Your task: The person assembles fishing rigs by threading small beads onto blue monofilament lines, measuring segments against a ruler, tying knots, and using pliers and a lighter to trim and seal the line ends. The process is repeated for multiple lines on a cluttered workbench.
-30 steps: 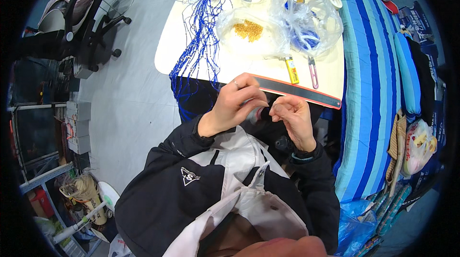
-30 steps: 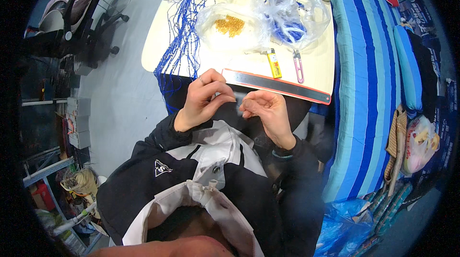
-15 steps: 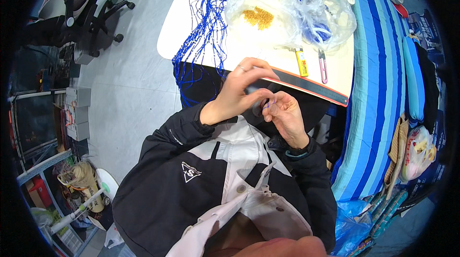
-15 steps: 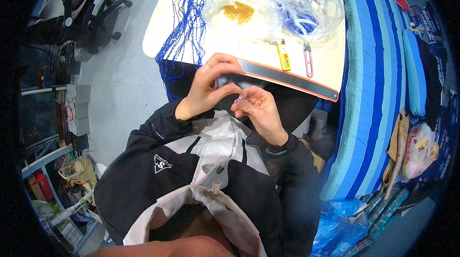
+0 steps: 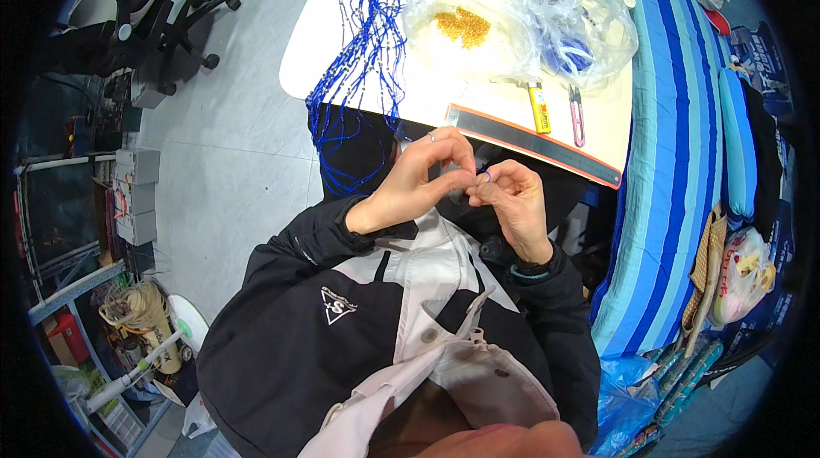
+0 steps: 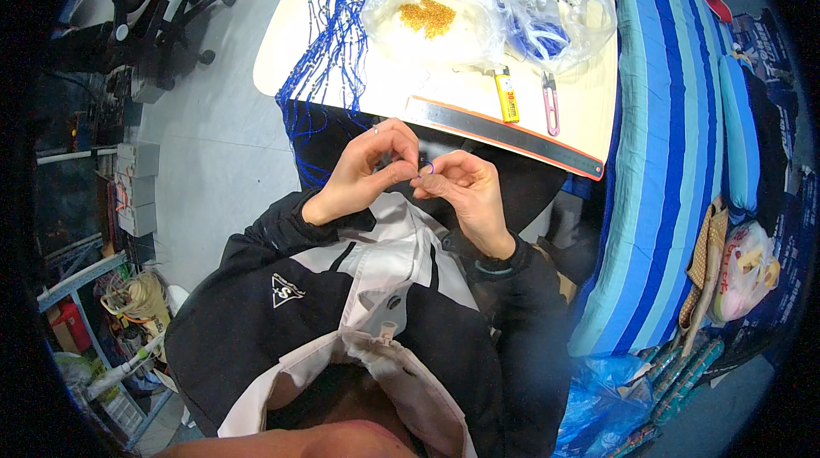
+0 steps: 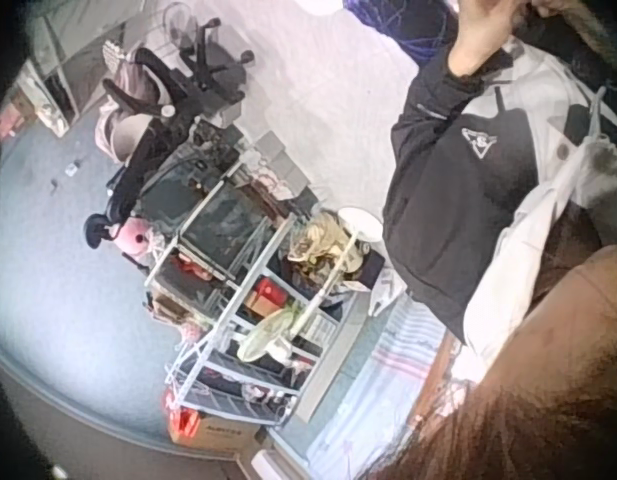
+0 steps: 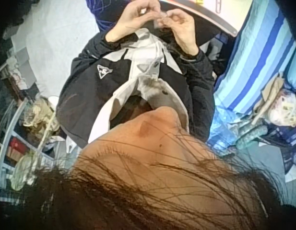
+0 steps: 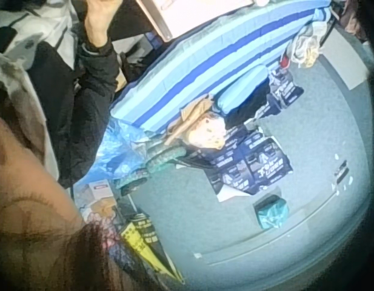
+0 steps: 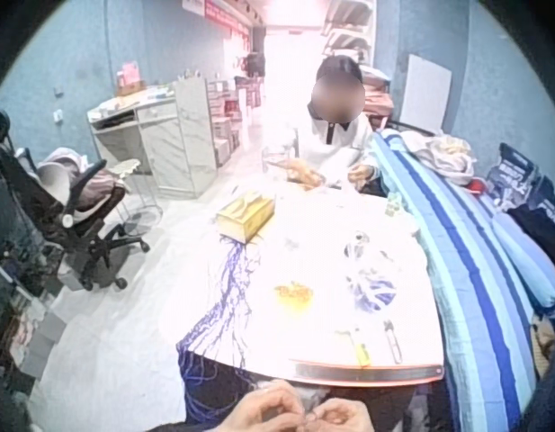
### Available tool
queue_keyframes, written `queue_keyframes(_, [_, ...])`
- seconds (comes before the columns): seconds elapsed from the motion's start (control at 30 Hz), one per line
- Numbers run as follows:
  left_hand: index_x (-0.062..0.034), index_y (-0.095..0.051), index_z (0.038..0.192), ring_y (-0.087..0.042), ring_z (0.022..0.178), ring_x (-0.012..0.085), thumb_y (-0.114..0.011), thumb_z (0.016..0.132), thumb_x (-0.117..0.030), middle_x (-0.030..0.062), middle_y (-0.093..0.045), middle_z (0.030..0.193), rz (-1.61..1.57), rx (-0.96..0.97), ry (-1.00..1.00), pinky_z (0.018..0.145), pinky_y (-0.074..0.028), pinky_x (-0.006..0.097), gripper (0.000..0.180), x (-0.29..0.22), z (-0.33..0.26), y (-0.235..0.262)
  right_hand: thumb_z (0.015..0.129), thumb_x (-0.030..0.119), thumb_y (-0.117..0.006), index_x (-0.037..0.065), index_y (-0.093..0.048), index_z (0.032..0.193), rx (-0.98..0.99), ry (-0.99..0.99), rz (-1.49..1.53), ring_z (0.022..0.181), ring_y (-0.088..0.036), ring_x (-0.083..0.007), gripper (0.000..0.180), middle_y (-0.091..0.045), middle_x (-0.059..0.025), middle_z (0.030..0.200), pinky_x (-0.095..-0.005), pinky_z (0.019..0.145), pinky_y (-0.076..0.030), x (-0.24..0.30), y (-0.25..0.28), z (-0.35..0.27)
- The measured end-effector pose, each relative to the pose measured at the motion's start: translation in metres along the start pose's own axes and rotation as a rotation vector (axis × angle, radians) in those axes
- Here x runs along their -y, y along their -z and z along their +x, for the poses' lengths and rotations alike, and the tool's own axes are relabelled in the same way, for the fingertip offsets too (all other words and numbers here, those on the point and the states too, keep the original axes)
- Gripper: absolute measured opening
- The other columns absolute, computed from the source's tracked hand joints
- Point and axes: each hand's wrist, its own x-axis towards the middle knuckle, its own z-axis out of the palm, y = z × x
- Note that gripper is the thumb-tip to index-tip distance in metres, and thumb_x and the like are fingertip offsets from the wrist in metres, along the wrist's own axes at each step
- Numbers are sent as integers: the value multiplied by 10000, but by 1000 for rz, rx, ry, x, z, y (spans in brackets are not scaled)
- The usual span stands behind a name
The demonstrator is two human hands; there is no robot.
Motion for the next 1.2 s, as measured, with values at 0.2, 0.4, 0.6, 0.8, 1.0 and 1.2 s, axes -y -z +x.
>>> queue_keyframes(0.2, [-13,-592,853,-546,819,212,-687,795,-9,92,-556,897,432,-184,-318,706,-441,314,111,-4,-5,-5,865,-57,-665,-43,-618,933,-119,104,-102,823,-693,-182,84,-692,-147,930,-283,769,-575,-2,-9,-2])
queue_keyframes(0.4, [-20,-658,877,-605,776,184,-722,758,6,73,-632,897,280,-347,-231,643,-461,275,137,2,-9,-7,851,-115,-634,-30,-583,855,-142,207,-18,830,-676,-169,99,-680,-165,939,-288,791,-569,-10,-16,3])
queue_keyframes(0.6, [-40,-719,913,-603,762,129,-763,740,-27,47,-666,901,114,-327,-112,617,-435,241,179,8,-14,-9,851,-127,-622,-25,-577,853,-154,236,85,839,-668,-156,111,-676,-166,947,-268,764,-558,-17,-21,3])
queue_keyframes(0.8, [13,-655,827,-562,734,127,-711,743,85,67,-637,876,114,-364,-108,640,-420,237,124,5,-15,-14,823,-148,-640,-36,-582,871,-195,357,-101,841,-656,-131,135,-677,-170,953,-231,722,-545,-22,-22,3])
queue_keyframes(1.0, [24,-625,826,-577,730,146,-693,749,98,91,-632,858,226,-389,-258,626,-449,253,126,1,-17,-22,813,-159,-645,-45,-585,883,-264,495,-191,840,-651,-132,146,-673,-180,967,-227,685,-542,-27,-28,1])
queue_keyframes(1.2, [31,-670,849,-661,746,205,-638,741,173,132,-680,851,177,-417,-303,663,-544,275,181,4,-15,-18,818,-158,-644,-48,-585,874,-232,463,-103,840,-652,-136,137,-673,-182,960,-234,696,-544,-27,-27,2])
